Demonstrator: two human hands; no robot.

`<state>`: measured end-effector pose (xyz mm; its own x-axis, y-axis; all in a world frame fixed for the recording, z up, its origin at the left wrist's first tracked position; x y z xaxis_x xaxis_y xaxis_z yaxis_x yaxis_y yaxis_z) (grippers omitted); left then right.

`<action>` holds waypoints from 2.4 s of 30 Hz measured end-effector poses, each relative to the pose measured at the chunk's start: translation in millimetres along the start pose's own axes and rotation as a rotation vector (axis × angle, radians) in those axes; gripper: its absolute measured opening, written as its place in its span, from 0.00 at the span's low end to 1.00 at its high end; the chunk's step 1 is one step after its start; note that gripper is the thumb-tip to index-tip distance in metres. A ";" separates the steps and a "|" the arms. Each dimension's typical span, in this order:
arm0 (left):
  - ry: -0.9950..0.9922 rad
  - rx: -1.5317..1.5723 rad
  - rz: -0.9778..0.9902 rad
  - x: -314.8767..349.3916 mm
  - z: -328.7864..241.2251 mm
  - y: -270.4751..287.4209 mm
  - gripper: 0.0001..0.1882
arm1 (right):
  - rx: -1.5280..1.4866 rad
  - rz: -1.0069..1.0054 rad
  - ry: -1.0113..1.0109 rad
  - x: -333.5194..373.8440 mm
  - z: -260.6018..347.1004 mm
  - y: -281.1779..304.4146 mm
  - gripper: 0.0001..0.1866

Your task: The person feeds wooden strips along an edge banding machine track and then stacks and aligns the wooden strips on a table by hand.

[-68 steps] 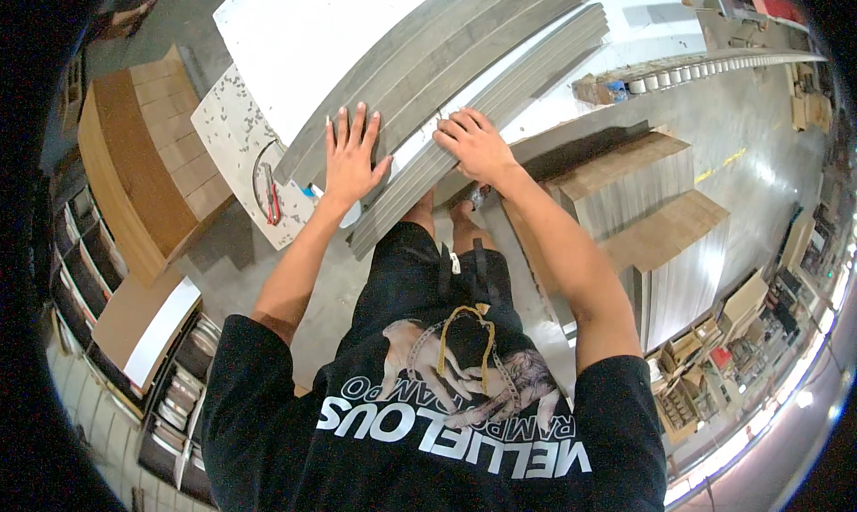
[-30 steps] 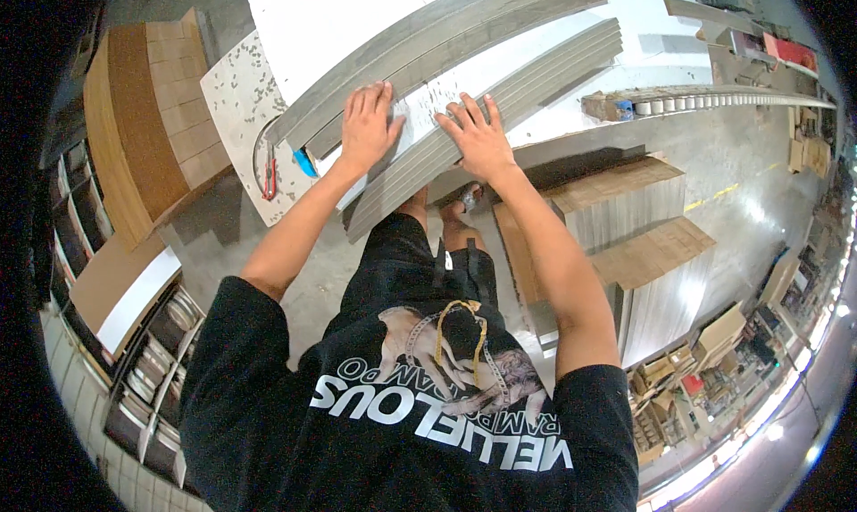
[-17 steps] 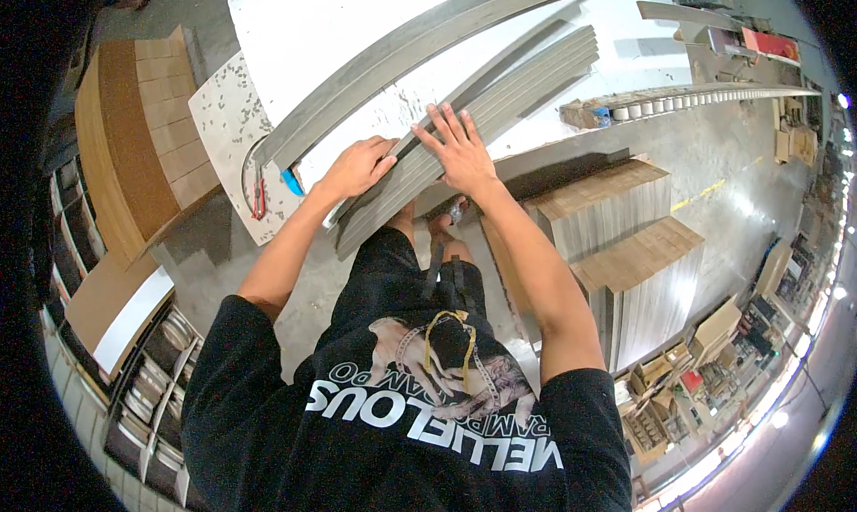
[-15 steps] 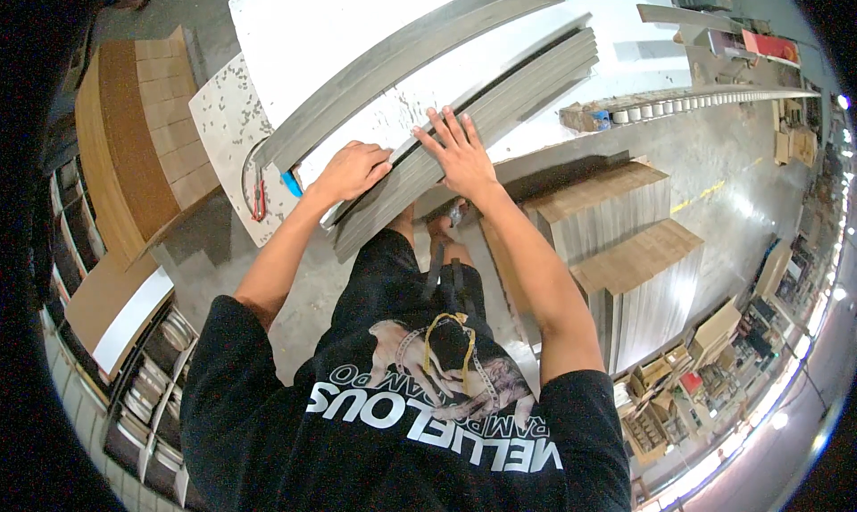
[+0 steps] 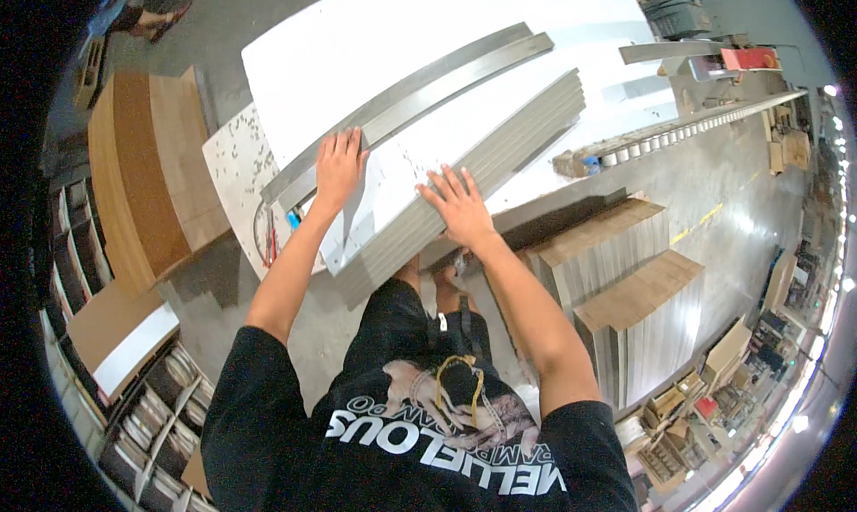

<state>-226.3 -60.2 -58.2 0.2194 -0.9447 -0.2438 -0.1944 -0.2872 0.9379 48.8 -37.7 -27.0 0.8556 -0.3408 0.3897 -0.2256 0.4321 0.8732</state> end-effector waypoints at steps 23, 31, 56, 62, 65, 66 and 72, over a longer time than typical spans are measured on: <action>0.210 -0.048 0.013 -23.5 25.9 -1.8 0.43 | 0.051 -0.158 0.097 1.7 -2.4 1.1 0.57; 0.115 0.075 0.229 -22.8 -10.6 -8.0 0.27 | -0.024 -0.107 0.245 -7.5 -21.2 -3.8 0.56; 0.765 -0.396 0.167 181.5 75.3 75.7 0.33 | -0.119 -0.173 0.093 -103.4 47.9 4.7 0.72; 1.187 0.871 -0.050 255.2 161.8 89.1 0.36 | -0.260 -0.461 -0.188 -72.0 -55.8 46.8 0.65; 1.155 1.025 -0.166 237.6 152.9 94.8 0.36 | -0.704 -0.785 -0.667 -10.0 -192.3 62.8 0.58; 1.104 1.082 -0.157 227.3 148.9 87.4 0.37 | -0.893 -0.867 -0.896 20.7 -250.7 44.0 0.53; 1.086 1.212 -0.054 210.6 124.5 87.2 0.40 | -1.273 -0.903 -0.676 20.7 -307.0 35.4 0.46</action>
<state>-316.0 -303.9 -58.5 0.6822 -0.5304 0.5032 -0.6456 -0.7601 0.0741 201.6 226.9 -77.8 0.0805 -0.9577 0.2764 0.9617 0.1476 0.2311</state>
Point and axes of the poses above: each hand's wrist, its own x-axis away from the middle knuckle, its own y-axis out of the back of the hand, z = x × y, the point moved 4 cm from there along -x, towards the middle knuckle, and after that the axes turned 8 degrees about y, right-handed, at the moved point
